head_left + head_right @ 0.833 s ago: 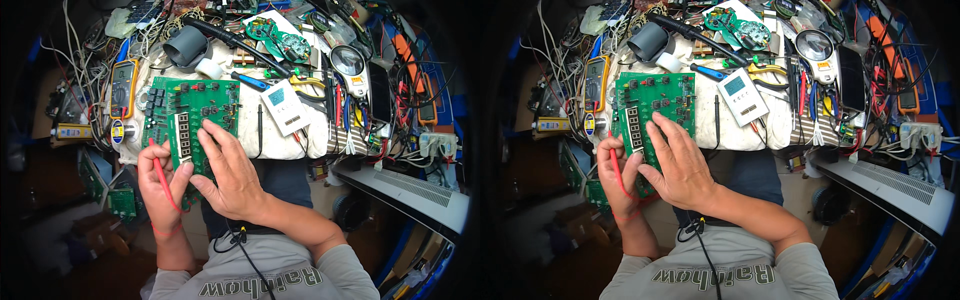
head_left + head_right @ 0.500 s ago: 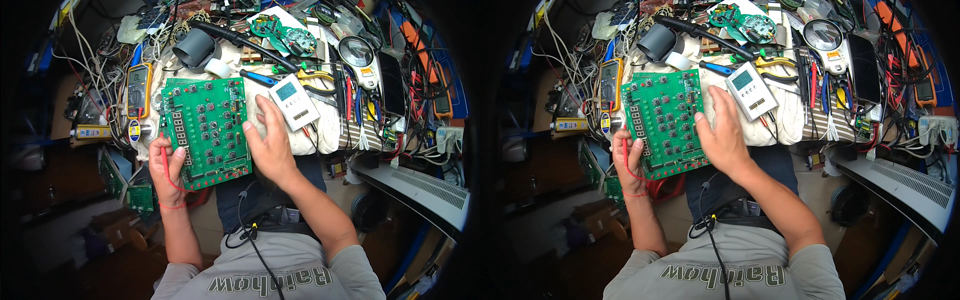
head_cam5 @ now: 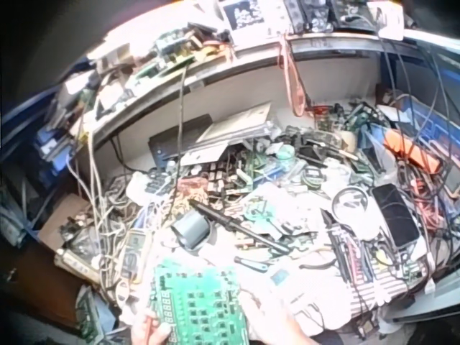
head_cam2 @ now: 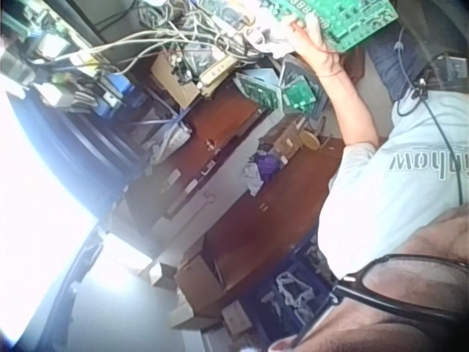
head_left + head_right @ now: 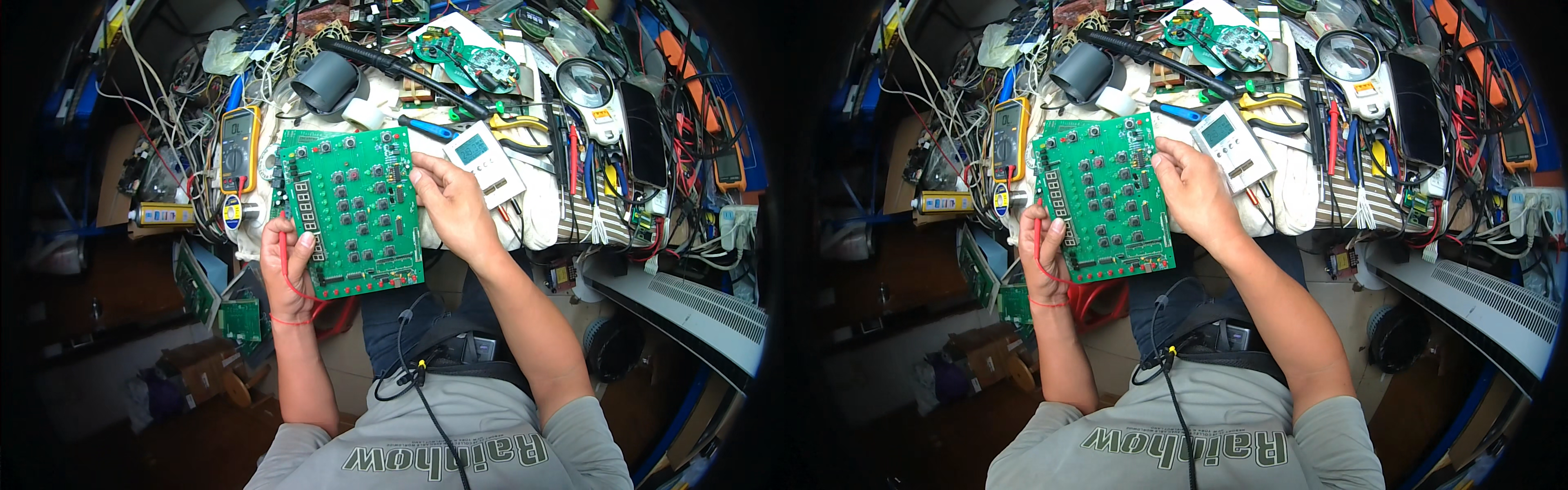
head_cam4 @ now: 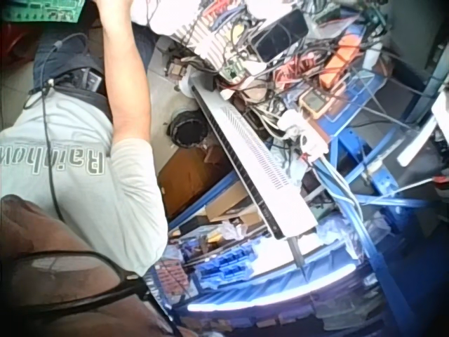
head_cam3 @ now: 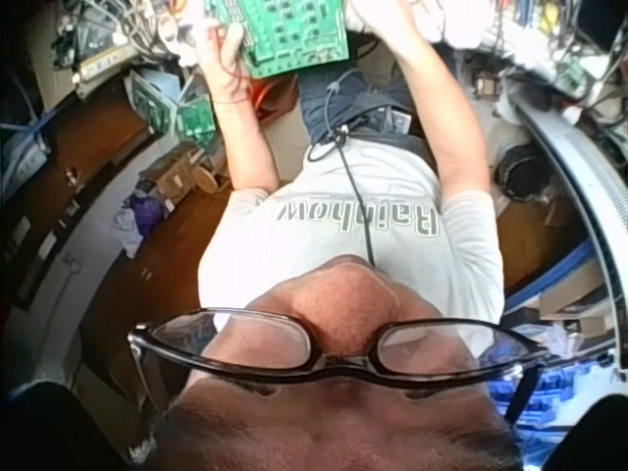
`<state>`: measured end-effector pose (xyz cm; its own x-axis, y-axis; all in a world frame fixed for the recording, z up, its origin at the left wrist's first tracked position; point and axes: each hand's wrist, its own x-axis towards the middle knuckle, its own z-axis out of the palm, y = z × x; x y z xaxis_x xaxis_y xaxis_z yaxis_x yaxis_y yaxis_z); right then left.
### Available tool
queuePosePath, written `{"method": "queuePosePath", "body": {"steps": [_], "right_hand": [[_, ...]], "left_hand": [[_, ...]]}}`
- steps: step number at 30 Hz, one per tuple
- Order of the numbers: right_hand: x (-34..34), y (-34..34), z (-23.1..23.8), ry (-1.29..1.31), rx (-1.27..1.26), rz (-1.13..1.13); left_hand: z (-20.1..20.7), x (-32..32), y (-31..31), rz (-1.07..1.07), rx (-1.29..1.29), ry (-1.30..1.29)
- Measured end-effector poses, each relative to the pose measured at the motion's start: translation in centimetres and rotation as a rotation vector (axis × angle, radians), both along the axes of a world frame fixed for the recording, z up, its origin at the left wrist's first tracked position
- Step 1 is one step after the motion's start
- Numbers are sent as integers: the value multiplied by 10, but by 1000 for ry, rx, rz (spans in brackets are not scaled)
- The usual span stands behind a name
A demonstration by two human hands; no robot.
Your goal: The person tests a green circuit board with a multimeter, flips it over to inspect the solder side, uses a magnifying lamp to examine specific areas, and then solders a point on the board with a soldering iron and solder wire.
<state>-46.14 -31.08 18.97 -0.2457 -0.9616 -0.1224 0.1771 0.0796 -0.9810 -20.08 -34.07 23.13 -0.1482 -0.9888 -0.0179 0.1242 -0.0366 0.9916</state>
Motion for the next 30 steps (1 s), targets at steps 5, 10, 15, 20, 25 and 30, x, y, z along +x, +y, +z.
{"method": "queuePosePath", "body": {"steps": [5, 10, 15, 20, 25, 30], "right_hand": [[2, -4, 0, -40, 1, -11], [1, -3, 4, -90, 26, -2], [3, -3, 3, -66, 9, -33], [4, -4, -1, -82, 13, -41], [4, -4, 0, -88, 25, -47], [4, -4, 4, -94, 31, -48]], "left_hand": [[10, 0, 4, 0, -5, -22], [13, -4, 4, 24, -3, -26], [14, -4, 4, 18, 1, -25], [13, -1, 2, 13, 1, -34], [12, 2, 1, 16, 30, -53], [12, 3, 0, 14, 26, -49]]}}
